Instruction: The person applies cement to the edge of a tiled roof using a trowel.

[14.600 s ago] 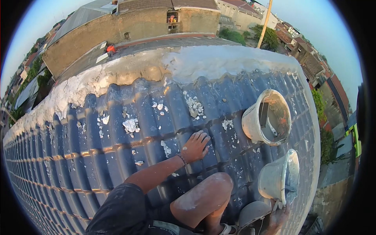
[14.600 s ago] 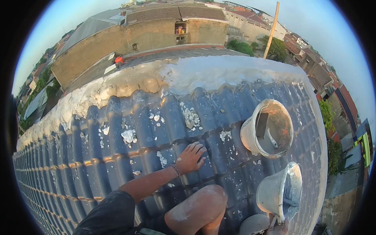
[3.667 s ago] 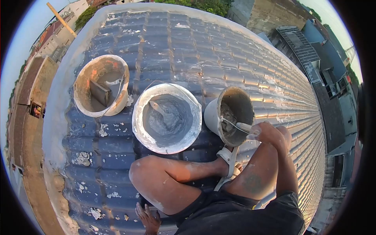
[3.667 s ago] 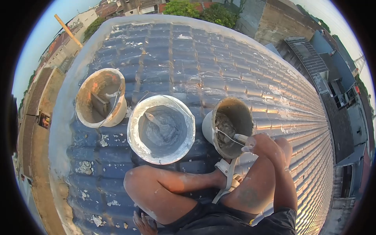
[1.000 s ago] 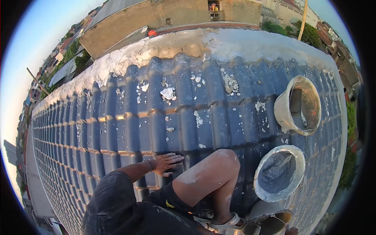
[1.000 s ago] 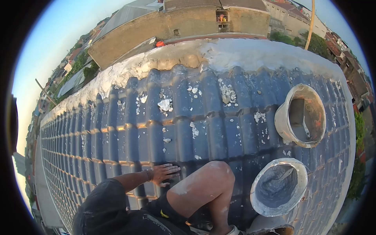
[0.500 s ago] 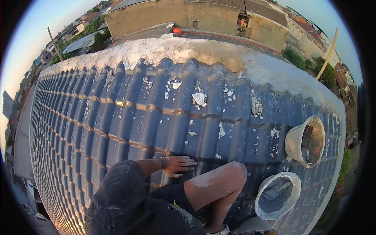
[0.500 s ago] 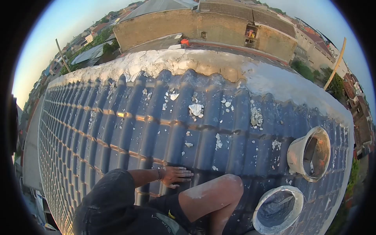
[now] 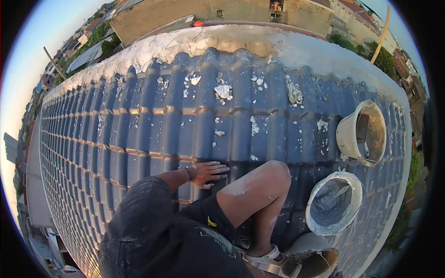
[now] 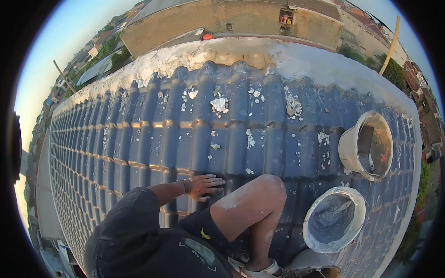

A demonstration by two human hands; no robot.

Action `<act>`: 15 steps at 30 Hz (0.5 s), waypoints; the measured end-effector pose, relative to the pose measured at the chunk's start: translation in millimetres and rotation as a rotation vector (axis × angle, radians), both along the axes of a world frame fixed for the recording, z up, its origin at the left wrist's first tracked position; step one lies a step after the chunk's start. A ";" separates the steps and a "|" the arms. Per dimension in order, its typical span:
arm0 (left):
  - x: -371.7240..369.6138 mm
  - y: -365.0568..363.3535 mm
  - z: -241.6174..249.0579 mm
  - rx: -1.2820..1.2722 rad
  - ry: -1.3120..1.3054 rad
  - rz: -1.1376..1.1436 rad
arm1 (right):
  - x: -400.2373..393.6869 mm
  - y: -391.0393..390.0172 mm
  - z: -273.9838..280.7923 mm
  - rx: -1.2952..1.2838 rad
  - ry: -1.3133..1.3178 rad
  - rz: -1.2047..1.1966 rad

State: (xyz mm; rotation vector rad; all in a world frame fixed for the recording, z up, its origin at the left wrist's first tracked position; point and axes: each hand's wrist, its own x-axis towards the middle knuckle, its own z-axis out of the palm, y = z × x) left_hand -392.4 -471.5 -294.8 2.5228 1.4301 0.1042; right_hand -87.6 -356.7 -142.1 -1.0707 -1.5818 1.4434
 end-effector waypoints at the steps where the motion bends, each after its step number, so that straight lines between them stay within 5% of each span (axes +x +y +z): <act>1: -0.9 0.0 -3.5 0.012 0.012 0.008 | 34.7 2.3 -4.5 0.014 -0.130 -0.040; 6: 3.3 3.5 3.8 -0.008 0.077 0.017 | 445.0 -9.9 18.9 -0.045 -1.209 -0.717; 7: 4.9 6.5 4.1 0.024 0.080 0.019 | 452.6 -16.5 14.6 0.256 -1.595 -0.740; 8: 5.8 5.9 3.9 0.057 0.079 0.016 | 459.1 -25.1 5.5 0.394 -1.496 -0.808; 9: 7.6 6.9 6.0 0.078 0.064 0.007 | 452.4 -23.4 9.7 0.222 -1.554 -0.824; 15: 14.6 11.8 4.6 0.117 0.048 0.017 | 427.5 -30.4 24.2 0.107 -1.490 -0.934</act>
